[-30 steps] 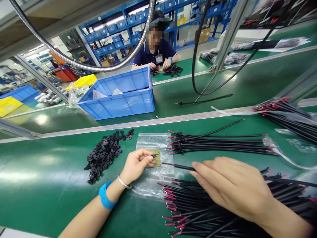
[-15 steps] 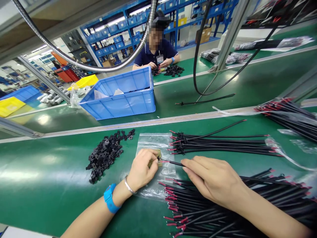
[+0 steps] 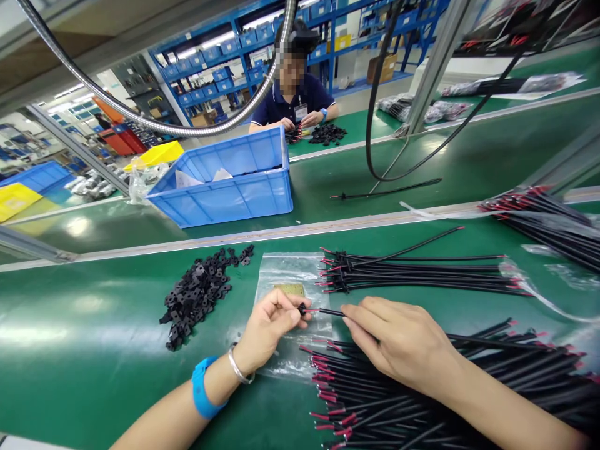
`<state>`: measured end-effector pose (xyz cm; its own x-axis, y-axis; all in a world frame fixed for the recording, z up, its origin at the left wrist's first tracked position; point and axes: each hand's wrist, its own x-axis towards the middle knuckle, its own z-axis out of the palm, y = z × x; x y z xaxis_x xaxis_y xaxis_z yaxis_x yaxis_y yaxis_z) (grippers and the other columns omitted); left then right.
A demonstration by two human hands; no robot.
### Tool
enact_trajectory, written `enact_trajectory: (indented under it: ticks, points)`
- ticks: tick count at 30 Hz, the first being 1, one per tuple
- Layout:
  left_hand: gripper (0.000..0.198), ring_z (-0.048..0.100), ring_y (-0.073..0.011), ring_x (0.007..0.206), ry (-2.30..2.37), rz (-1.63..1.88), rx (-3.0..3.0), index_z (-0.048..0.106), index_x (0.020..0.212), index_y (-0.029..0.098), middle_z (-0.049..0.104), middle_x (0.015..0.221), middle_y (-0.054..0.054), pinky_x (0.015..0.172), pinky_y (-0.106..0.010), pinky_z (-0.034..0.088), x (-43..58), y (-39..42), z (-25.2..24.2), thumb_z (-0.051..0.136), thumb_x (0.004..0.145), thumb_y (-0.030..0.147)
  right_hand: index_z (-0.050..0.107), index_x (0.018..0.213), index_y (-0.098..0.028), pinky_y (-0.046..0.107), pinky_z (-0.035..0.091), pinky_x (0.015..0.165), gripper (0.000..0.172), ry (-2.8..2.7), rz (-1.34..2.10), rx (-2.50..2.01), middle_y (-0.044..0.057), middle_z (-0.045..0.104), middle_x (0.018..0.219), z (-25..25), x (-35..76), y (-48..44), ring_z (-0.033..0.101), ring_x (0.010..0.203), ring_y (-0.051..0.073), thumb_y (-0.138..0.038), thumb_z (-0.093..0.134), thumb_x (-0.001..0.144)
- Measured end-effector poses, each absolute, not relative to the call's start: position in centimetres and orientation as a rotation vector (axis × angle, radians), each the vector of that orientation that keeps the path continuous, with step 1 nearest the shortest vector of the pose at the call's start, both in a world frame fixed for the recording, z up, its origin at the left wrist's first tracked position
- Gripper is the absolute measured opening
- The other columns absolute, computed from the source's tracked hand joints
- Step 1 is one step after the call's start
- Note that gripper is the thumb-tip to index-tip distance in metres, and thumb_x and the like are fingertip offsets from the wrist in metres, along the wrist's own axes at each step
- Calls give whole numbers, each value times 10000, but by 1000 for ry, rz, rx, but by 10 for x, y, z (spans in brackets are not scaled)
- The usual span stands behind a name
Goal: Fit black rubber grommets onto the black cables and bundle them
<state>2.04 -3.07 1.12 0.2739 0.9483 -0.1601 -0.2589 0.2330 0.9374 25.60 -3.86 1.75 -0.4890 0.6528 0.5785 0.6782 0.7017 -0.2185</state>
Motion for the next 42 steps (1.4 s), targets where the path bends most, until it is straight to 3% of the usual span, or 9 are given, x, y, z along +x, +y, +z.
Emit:
enact_trajectory:
  ticks: [5, 10, 15, 21, 28, 32, 36, 42]
  points:
    - [333, 676, -115, 789, 907, 968, 945, 528, 775, 155, 725, 993, -67, 764, -254, 548, 23, -35, 11, 839, 668, 211, 665, 914, -127, 275, 413, 602, 192, -2288, -146, -898, 23, 599, 674, 21, 251, -46, 565, 630, 136, -138, 474, 931]
    - [483, 663, -102, 663, 933, 919, 870, 576, 931, 179, 739, 944, -58, 681, -245, 559, 26, -39, 6, 894, 569, 210, 655, 976, -104, 293, 379, 549, 177, -2298, -207, -818, -10, 527, 600, 23, 245, -51, 480, 541, 132, -136, 488, 926]
    - [343, 631, -100, 602, 970, 937, 1007, 750, 801, 170, 628, 786, 1, 592, -236, 535, 27, -41, 3, 909, 518, 281, 628, 903, -127, 299, 368, 552, 162, -2294, -115, -807, -3, 552, 621, 21, 240, -53, 482, 553, 140, -137, 470, 936]
    - [284, 608, -121, 650, 982, 1027, 1415, 796, 832, 245, 651, 738, -27, 608, -239, 500, 30, -47, 9, 890, 564, 264, 578, 820, -169, 285, 348, 526, 225, -2337, 185, -839, -4, 526, 620, 14, 234, -58, 455, 533, 141, -141, 400, 954]
    - [306, 618, -136, 630, 987, 1043, 1609, 797, 861, 228, 675, 724, -50, 603, -252, 510, 33, -49, 12, 867, 590, 350, 533, 770, -184, 251, 353, 529, 266, -2293, 322, -845, -12, 550, 616, 13, 230, -60, 471, 519, 112, -126, 358, 962]
    - [346, 631, -147, 665, 1018, 1014, 1626, 789, 902, 229, 674, 742, -48, 633, -260, 541, 33, -49, 12, 863, 592, 365, 547, 769, -181, 255, 359, 533, 262, -2289, 280, -852, -9, 555, 617, 14, 232, -57, 482, 525, 117, -134, 377, 963]
    - [504, 670, -166, 763, 1000, 1038, 1487, 717, 1086, 212, 701, 873, -65, 703, -276, 577, 30, -50, 7, 864, 613, 303, 600, 847, -161, 260, 378, 550, 228, -2291, 182, -866, 6, 583, 644, 14, 237, -53, 507, 548, 128, -160, 409, 971]
    - [316, 708, -183, 809, 1015, 1023, 1353, 650, 1063, 156, 748, 913, -95, 758, -311, 586, 27, -55, -4, 737, 766, 218, 615, 833, -154, 264, 389, 537, 259, -2305, 118, -866, 9, 576, 631, 13, 239, -50, 512, 537, 130, -178, 402, 976]
